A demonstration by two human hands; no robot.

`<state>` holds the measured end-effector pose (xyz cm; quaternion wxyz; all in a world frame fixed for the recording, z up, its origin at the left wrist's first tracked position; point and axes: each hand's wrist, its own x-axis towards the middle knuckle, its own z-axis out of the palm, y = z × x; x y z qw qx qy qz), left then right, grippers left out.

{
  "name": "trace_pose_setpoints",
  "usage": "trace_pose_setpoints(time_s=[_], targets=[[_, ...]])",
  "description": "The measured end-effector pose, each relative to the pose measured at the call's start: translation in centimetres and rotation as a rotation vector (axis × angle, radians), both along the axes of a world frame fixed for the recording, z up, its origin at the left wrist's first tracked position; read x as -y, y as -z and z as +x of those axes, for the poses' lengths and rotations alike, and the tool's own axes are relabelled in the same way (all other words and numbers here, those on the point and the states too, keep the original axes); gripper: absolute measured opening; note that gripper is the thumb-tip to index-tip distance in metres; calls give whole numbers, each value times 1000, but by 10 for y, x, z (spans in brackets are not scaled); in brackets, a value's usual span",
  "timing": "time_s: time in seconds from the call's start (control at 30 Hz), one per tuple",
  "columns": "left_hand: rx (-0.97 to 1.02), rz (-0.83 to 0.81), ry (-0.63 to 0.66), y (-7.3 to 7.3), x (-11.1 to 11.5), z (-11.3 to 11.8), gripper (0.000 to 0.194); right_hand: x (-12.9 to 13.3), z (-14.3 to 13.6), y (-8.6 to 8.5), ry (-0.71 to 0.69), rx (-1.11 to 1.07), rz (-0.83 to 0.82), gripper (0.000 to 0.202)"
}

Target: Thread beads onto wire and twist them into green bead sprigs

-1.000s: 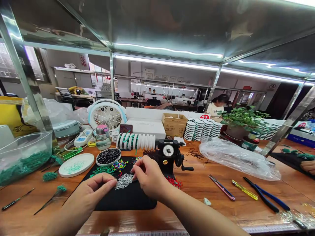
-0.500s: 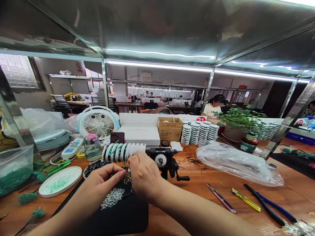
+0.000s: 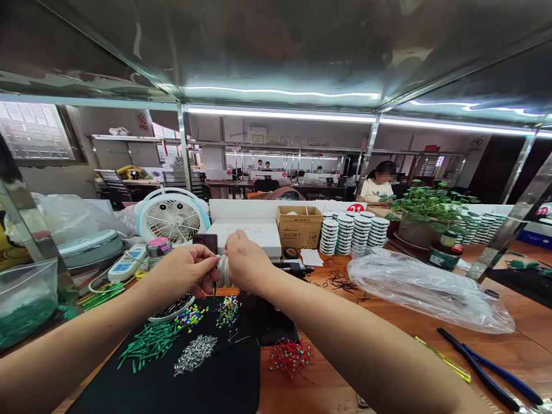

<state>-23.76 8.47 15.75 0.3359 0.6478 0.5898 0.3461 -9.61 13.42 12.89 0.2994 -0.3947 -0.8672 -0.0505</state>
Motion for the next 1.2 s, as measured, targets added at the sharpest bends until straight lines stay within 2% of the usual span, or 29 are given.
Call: trace_pose_setpoints(time_s=[0.1,0.17,0.3,0.4,0.47,0.7,1.03,1.13,1.2], targets=[[21,-18,12,2,3,2,15,-2,-1,-1,11,39,29,7],[52,-63,25,9,5,3,12,-4,-1,-1,1,44,55,6],[83,-142,21,38,12,4,13,-8,-1,-1,-34,32,72,9],[59,-104,0,59,16,3,18,-8,0,-1,-46,50,77,13],[41,-65,-16,67,18,3,19,-8,2,0,-67,87,100,16],[31,-29,-39,69,19,4,19,-10,6,-1,-157,188,174,22],[72,-36,-68,78,14,4,22,-14,4,-2,-212,174,149,23],[71,-42,-54,82,20,-3,35,3,22,-6,-226,92,164,29],[0,-20,-64,89,32,-14,46,22,51,-8,-210,22,143,33]])
